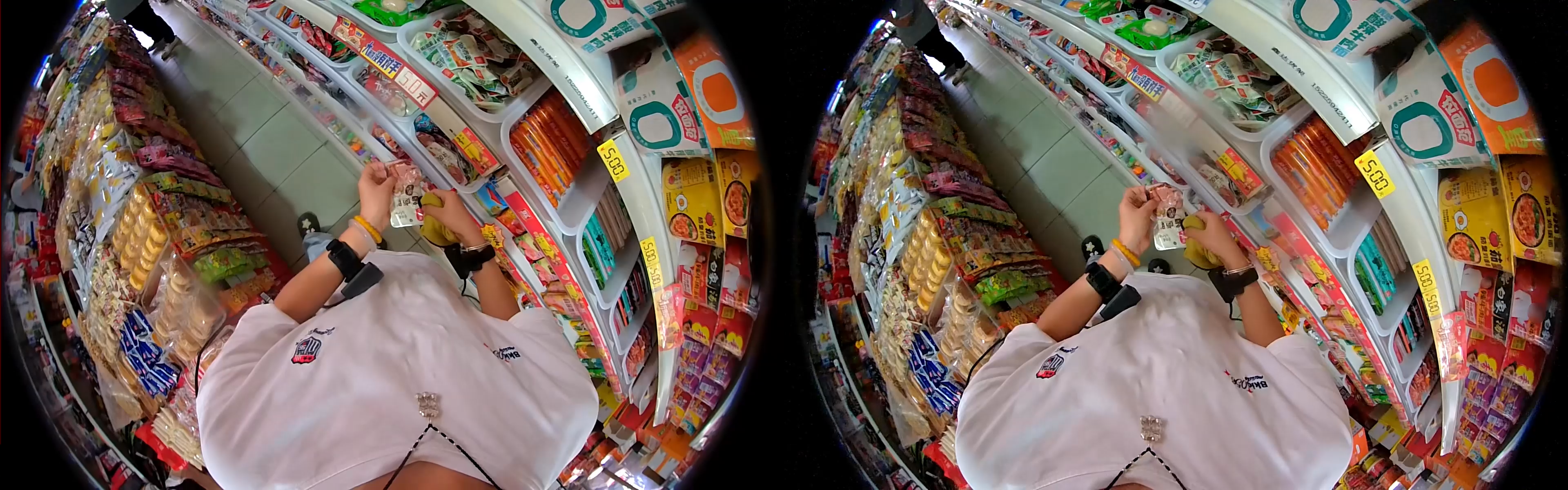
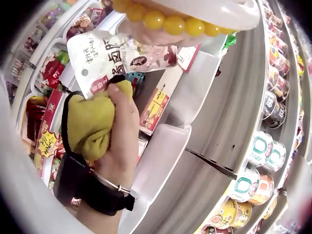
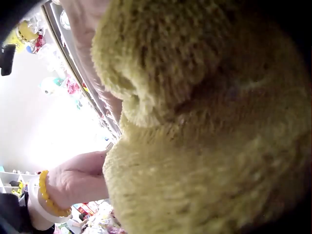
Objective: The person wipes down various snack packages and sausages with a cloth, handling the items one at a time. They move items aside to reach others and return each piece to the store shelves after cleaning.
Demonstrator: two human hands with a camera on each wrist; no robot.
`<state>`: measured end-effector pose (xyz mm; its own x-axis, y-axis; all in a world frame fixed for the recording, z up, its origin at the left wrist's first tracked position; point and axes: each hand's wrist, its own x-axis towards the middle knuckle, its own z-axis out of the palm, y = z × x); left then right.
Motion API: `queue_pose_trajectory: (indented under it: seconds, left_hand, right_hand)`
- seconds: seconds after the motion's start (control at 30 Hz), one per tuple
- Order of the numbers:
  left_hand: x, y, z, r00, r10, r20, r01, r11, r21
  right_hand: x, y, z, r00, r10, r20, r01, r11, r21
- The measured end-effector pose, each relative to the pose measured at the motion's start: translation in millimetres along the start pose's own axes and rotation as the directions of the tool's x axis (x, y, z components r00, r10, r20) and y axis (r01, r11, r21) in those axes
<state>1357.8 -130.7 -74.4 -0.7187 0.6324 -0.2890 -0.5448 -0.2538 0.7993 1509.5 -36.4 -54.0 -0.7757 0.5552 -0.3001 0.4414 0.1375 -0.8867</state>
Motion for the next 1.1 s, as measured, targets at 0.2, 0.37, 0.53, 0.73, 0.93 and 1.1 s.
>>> queue_pose_trajectory:
  seconds: [0.2,0.37,0.53,0.73,0.93,1.1]
  left_hand:
    - [-9.0,22.7,7.8,0.990,-0.137,0.033,0.132,0.985,0.110]
    - [-2.6,34.6,-12.3,0.991,-0.131,0.019,0.131,0.991,0.029]
    - [1.6,53.8,-46.0,0.986,-0.147,-0.073,0.146,0.989,-0.020]
    - [-2.4,67.0,-75.7,0.984,-0.127,-0.127,0.121,0.991,-0.051]
    - [-11.8,71.5,-84.8,0.979,-0.143,-0.147,0.134,0.989,-0.069]
    - [-10.7,72.1,-89.4,0.978,-0.149,-0.146,0.140,0.988,-0.070]
  right_hand:
    - [2.8,8.1,-11.3,0.985,-0.065,-0.162,0.051,0.995,-0.090]
    - [13.8,30.2,-47.5,0.869,-0.068,-0.490,-0.143,0.913,-0.381]
    - [34.3,58.3,-64.4,0.874,0.093,-0.476,-0.358,0.786,-0.504]
    - [66.4,85.2,-62.5,0.882,-0.002,-0.471,-0.328,0.715,-0.618]
    - [109.8,171.2,-49.9,0.741,-0.022,-0.671,-0.324,0.864,-0.386]
    - [139.7,240.4,-39.3,0.625,0.004,-0.781,-0.394,0.865,-0.311]
